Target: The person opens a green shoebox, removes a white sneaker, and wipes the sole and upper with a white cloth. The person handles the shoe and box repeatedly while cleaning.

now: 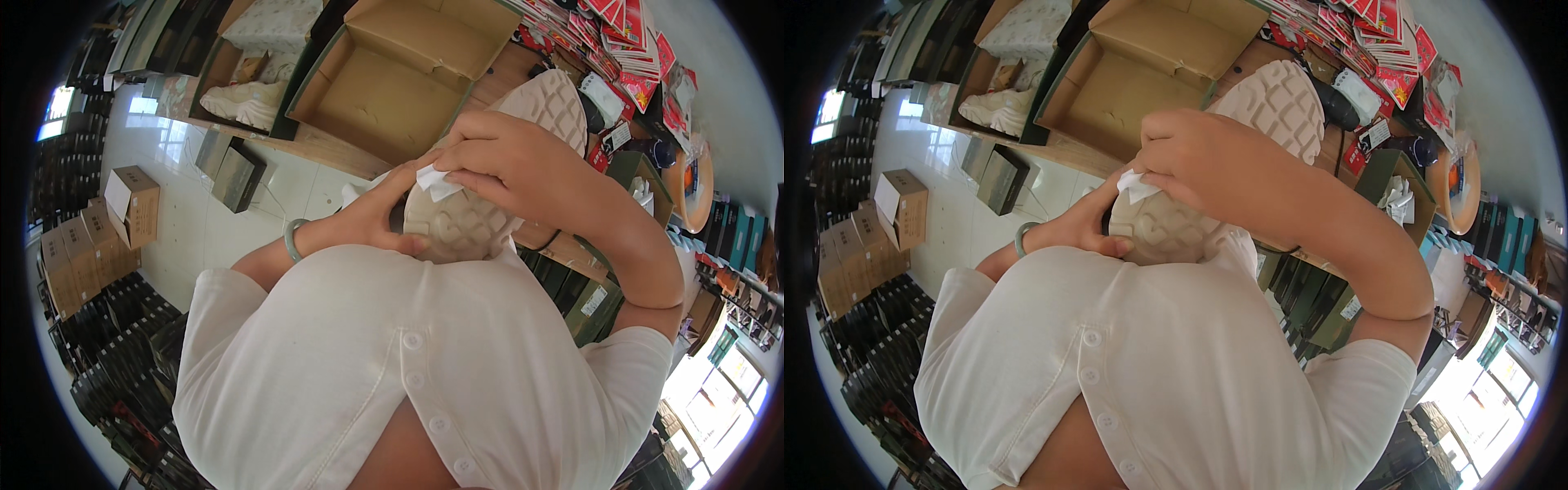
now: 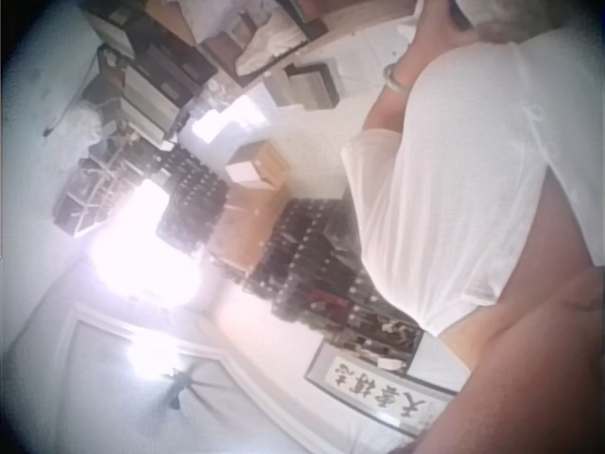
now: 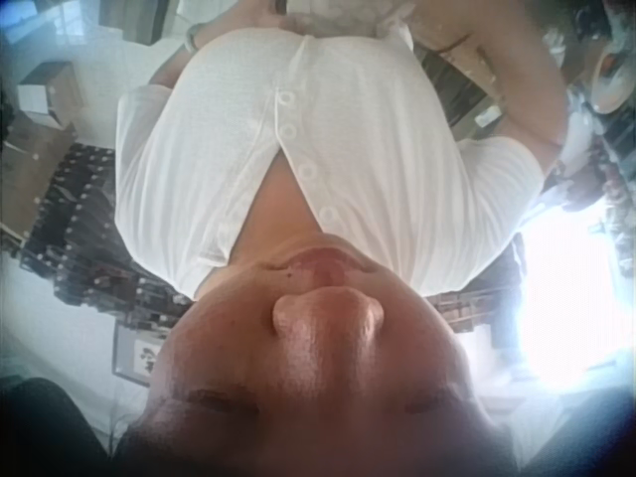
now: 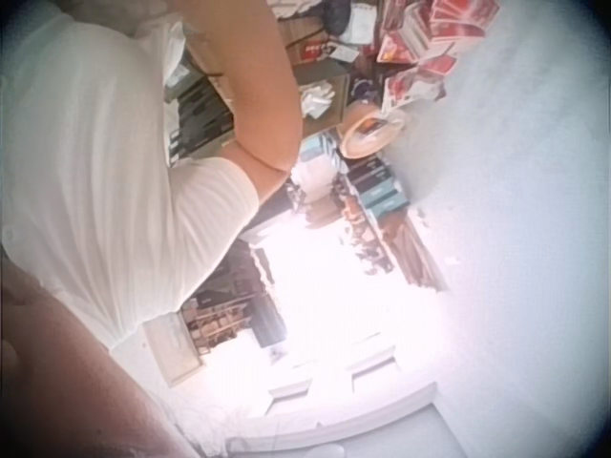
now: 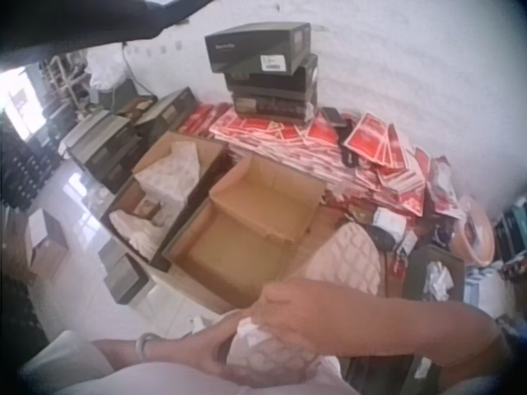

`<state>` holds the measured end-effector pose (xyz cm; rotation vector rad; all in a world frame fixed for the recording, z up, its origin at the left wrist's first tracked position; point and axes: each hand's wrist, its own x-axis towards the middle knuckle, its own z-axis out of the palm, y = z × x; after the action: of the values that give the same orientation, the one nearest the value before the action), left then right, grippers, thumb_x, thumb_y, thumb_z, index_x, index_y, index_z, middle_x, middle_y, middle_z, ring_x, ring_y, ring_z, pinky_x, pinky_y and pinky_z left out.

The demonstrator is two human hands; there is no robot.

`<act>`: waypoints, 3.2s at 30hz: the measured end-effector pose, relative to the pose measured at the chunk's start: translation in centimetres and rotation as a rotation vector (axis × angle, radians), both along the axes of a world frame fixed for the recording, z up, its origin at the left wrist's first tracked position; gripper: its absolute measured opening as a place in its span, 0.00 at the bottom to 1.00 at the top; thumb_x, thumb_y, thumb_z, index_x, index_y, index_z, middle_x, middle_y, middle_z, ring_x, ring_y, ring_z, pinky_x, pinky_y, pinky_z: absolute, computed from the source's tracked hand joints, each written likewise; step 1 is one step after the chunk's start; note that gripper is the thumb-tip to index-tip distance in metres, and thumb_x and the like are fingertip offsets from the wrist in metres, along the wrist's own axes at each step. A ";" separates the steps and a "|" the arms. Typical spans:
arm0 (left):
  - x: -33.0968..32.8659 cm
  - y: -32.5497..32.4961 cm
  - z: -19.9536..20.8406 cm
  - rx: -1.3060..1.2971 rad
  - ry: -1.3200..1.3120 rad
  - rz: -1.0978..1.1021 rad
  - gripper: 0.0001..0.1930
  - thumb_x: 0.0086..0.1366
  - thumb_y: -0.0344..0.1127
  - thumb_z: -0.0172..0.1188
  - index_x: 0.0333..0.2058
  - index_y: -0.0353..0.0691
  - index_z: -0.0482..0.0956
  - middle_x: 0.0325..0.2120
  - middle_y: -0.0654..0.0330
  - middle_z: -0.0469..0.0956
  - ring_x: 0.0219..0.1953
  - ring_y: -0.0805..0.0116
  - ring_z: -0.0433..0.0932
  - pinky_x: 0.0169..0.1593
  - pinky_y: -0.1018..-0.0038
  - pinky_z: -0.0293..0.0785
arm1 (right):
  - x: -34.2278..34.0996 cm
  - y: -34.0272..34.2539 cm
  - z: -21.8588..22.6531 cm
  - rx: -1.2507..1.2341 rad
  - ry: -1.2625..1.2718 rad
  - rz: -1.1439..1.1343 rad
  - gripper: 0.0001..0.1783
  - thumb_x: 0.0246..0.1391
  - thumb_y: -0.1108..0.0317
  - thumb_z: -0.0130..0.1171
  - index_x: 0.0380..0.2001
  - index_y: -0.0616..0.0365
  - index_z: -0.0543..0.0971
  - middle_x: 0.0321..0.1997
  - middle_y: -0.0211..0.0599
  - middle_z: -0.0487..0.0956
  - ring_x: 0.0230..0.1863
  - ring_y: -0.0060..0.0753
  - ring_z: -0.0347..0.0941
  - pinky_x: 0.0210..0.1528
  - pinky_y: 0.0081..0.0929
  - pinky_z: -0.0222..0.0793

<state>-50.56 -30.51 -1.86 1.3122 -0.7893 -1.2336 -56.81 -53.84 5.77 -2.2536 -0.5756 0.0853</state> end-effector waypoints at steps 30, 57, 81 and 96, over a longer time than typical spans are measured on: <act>0.0 -0.3 0.3 0.035 -0.003 0.012 0.55 0.51 0.49 0.69 0.70 0.40 0.43 0.68 0.51 0.51 0.70 0.57 0.50 0.69 0.62 0.49 | -0.7 1.1 -1.5 0.023 -0.105 -0.301 0.07 0.56 0.73 0.59 0.38 0.62 0.78 0.36 0.36 0.73 0.34 0.35 0.71 0.36 0.29 0.67; -0.2 0.1 0.9 0.048 0.107 0.017 0.52 0.53 0.36 0.67 0.70 0.38 0.42 0.69 0.54 0.49 0.69 0.64 0.51 0.69 0.65 0.51 | -3.4 3.9 -0.8 0.122 -0.149 -0.253 0.13 0.49 0.79 0.62 0.41 0.60 0.80 0.34 0.37 0.73 0.36 0.39 0.72 0.35 0.31 0.69; -0.2 0.3 0.4 0.081 -0.011 -0.026 0.48 0.53 0.38 0.65 0.69 0.39 0.48 0.71 0.54 0.41 0.71 0.59 0.47 0.69 0.62 0.50 | -3.7 4.2 -0.7 0.118 -0.079 -0.274 0.10 0.51 0.77 0.61 0.38 0.59 0.78 0.34 0.38 0.72 0.35 0.42 0.71 0.35 0.36 0.69; -1.3 -0.2 1.9 0.102 0.063 0.123 0.33 0.54 0.39 0.63 0.58 0.36 0.63 0.47 0.61 0.70 0.47 0.71 0.68 0.50 0.71 0.67 | -3.1 4.4 -1.3 -0.015 -0.195 -0.333 0.06 0.51 0.76 0.60 0.34 0.60 0.76 0.34 0.38 0.71 0.35 0.44 0.71 0.36 0.36 0.69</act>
<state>-51.82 -30.71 0.08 1.3765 -0.5985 -1.2241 -59.96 -49.47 4.49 -2.3565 -0.2925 -0.3004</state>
